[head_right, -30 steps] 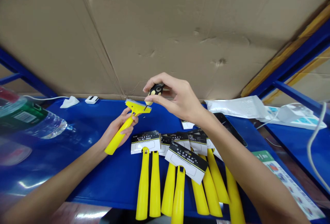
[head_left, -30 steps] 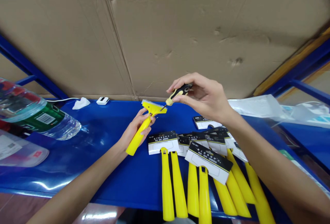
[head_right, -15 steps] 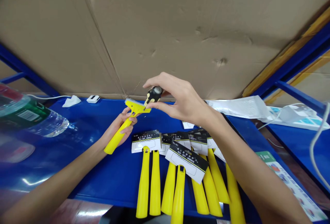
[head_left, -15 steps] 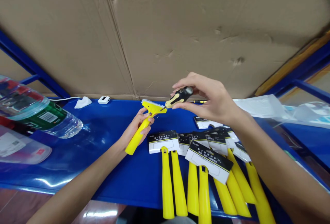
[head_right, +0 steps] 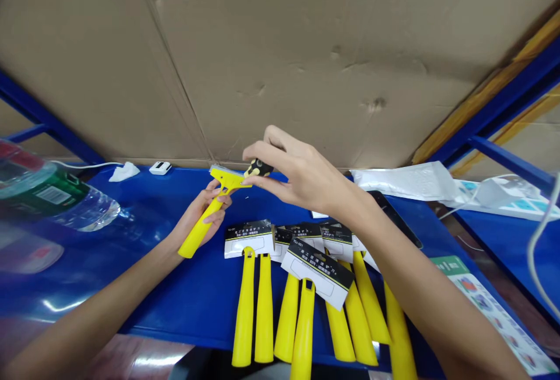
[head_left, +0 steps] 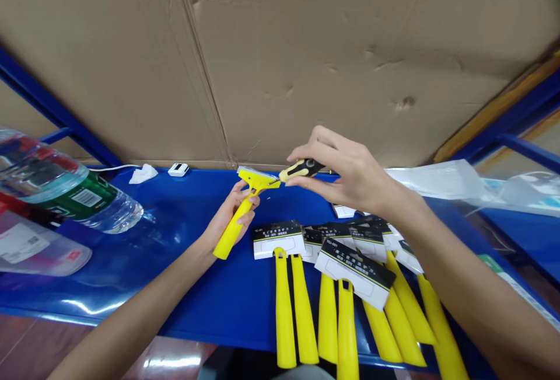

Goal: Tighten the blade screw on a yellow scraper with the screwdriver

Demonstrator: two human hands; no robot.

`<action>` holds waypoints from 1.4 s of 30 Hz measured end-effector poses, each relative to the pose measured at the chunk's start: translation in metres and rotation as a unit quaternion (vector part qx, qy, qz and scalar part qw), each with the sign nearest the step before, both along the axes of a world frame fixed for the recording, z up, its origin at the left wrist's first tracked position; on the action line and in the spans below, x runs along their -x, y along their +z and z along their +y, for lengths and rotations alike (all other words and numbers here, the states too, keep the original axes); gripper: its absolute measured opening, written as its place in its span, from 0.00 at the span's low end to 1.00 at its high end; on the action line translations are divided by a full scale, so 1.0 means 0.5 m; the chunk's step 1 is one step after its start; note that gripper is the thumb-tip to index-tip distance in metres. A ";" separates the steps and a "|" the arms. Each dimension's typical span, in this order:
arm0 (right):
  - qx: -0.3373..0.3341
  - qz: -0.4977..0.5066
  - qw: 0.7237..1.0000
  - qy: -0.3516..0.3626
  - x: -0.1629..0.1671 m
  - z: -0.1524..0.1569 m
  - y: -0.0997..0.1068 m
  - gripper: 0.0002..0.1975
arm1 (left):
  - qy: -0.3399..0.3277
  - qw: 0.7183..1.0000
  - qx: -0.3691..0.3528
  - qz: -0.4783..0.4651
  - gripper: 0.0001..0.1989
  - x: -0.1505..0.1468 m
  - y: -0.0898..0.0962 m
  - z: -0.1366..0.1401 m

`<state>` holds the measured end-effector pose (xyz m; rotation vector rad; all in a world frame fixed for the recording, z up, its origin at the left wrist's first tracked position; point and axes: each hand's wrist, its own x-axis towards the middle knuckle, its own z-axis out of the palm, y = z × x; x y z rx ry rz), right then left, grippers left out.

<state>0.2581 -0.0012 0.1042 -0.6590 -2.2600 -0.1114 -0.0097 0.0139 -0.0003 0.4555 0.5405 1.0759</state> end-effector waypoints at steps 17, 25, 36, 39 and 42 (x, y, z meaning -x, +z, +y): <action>0.079 0.012 0.995 0.064 0.001 0.004 -0.001 0.18 | 0.017 1.000 -0.004 -0.003 0.22 0.003 -0.004 0.001; 0.066 0.010 0.998 0.014 0.001 0.009 -0.008 0.18 | 0.027 0.999 -0.025 -0.011 0.24 0.011 0.006 0.008; 0.104 0.014 0.994 0.039 0.001 0.005 -0.004 0.18 | 0.014 1.000 0.008 0.010 0.24 -0.003 -0.005 -0.002; 0.073 0.031 0.995 0.066 0.004 0.005 -0.006 0.08 | 0.009 1.000 0.004 0.000 0.24 -0.004 0.001 -0.006; 0.012 0.023 0.999 0.033 0.005 0.008 -0.012 0.07 | 0.021 1.000 0.013 0.000 0.24 -0.004 0.010 -0.008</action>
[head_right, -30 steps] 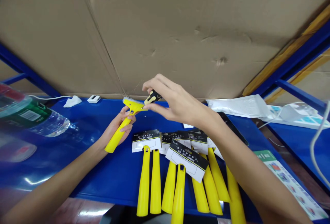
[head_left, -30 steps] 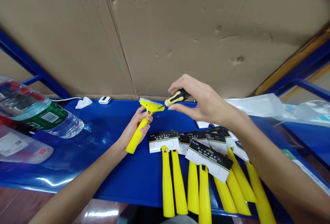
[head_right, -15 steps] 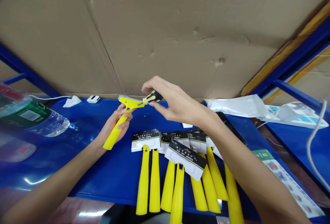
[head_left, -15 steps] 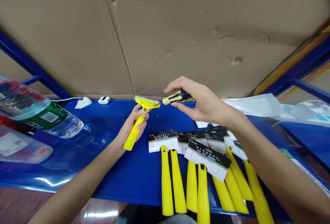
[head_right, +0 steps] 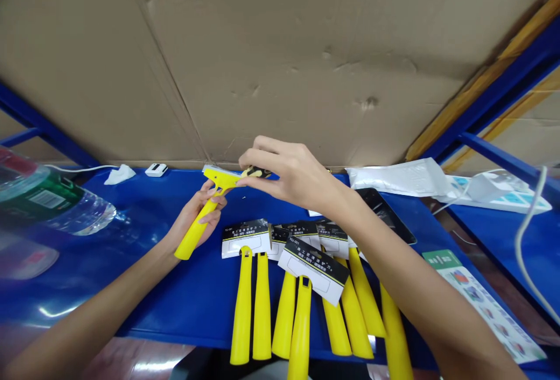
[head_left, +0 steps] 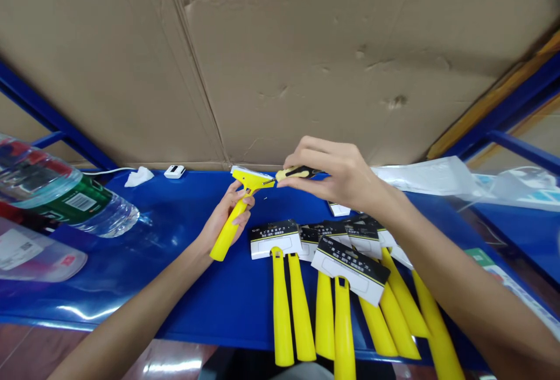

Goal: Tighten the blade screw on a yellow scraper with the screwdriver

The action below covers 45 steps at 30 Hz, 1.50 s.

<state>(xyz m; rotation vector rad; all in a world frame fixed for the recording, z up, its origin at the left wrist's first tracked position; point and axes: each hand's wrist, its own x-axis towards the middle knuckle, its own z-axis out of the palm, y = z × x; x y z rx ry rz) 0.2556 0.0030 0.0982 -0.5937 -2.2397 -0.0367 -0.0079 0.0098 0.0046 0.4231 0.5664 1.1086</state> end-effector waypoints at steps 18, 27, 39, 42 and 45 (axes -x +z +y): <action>0.048 0.046 0.997 0.027 0.009 0.001 -0.002 0.10 | -0.002 1.000 -0.021 -0.011 0.21 0.007 -0.003 0.003; 0.059 0.044 0.997 0.020 0.006 0.001 0.002 0.11 | -0.003 0.999 -0.047 -0.018 0.17 0.012 0.004 0.004; 0.040 0.032 0.999 -0.008 -0.002 0.004 0.000 0.07 | -0.001 0.999 -0.041 -0.012 0.21 0.009 0.001 0.005; 0.048 0.002 0.999 -0.004 -0.002 0.005 0.000 0.10 | 0.002 0.999 -0.035 -0.009 0.21 0.009 -0.002 0.007; 0.078 -0.007 0.997 0.024 0.000 0.006 -0.004 0.10 | 0.004 1.000 -0.029 -0.006 0.20 0.009 0.001 0.007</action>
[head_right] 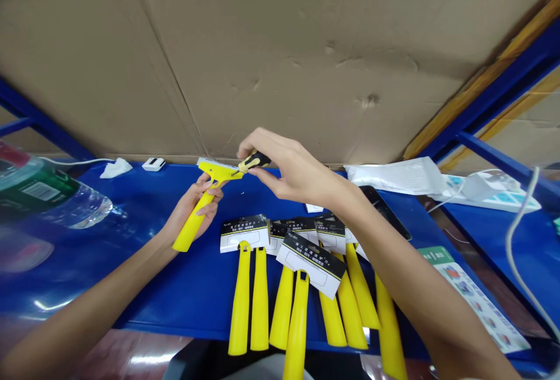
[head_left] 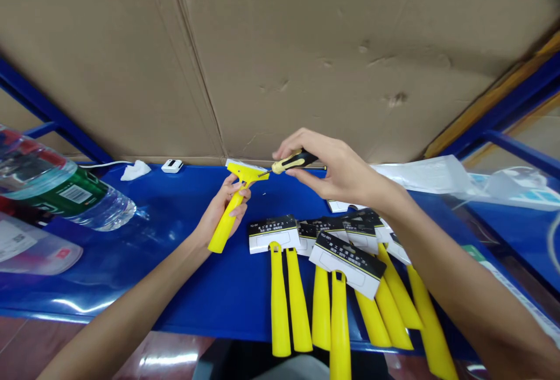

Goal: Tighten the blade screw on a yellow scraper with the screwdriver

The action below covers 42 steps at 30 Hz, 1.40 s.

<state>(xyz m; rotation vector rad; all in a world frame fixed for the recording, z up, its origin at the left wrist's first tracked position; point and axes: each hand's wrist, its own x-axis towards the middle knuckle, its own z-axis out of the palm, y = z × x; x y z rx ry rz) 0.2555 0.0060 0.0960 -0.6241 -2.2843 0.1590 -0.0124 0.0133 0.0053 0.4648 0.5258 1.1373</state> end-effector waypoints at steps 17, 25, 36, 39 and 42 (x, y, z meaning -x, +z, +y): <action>-0.035 0.040 0.998 -0.047 0.013 0.010 -0.024 0.10 | 0.006 1.000 -0.003 0.001 0.23 -0.002 -0.007 0.001; 0.037 0.022 0.999 0.022 0.012 -0.003 -0.013 0.07 | 0.005 1.000 0.001 -0.004 0.21 -0.001 -0.005 0.003; -0.064 0.081 0.993 -0.065 0.021 0.043 -0.073 0.11 | 0.019 1.000 -0.001 0.004 0.18 0.002 -0.006 0.012; -0.081 0.087 0.989 -0.083 0.027 0.044 -0.085 0.12 | 0.028 1.000 0.009 0.011 0.19 0.002 -0.006 0.014; -0.113 0.098 0.984 -0.094 0.034 0.040 -0.091 0.13 | 0.028 0.999 0.003 0.018 0.19 0.004 -0.010 0.016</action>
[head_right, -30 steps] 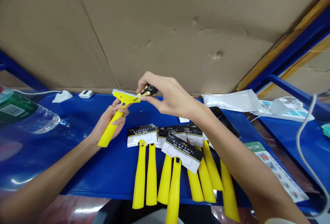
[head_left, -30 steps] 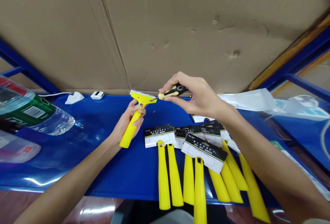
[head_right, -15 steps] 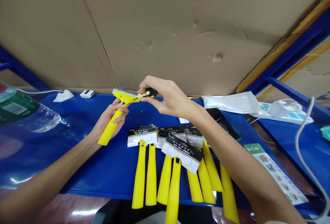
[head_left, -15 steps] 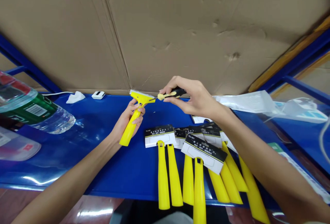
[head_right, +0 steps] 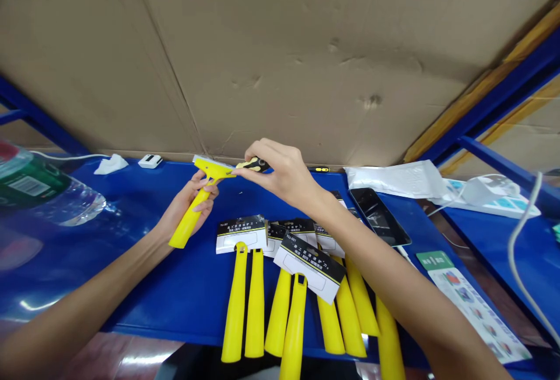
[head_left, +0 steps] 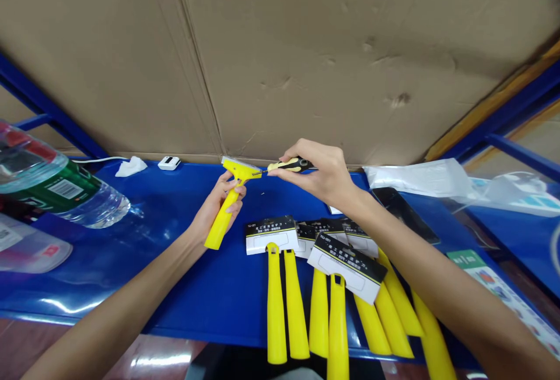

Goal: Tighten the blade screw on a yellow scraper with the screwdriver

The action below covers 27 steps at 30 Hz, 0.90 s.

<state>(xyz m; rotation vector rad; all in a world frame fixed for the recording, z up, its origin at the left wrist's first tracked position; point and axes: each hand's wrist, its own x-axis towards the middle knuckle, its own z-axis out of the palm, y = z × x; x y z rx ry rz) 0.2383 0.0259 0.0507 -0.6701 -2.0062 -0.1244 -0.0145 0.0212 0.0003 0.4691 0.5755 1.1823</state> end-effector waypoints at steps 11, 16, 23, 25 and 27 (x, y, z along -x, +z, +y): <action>-0.009 0.056 0.992 -0.116 0.026 -0.013 -0.013 0.19 | 0.000 0.996 -0.047 0.079 0.20 0.011 -0.021 0.005; 0.129 0.125 0.975 -0.128 0.033 -0.014 -0.011 0.22 | -0.003 0.985 -0.085 0.147 0.21 0.016 -0.031 0.010; 0.189 0.212 0.952 -0.109 0.007 0.006 0.002 0.18 | 0.023 0.982 -0.111 0.153 0.24 0.027 -0.012 0.021; 0.210 0.199 0.950 -0.119 -0.007 0.019 -0.002 0.16 | 0.036 0.987 -0.112 0.107 0.23 0.035 0.002 0.023; 0.250 0.161 0.947 -0.119 -0.015 0.031 -0.013 0.15 | 0.035 0.991 -0.117 0.053 0.21 0.043 0.017 0.021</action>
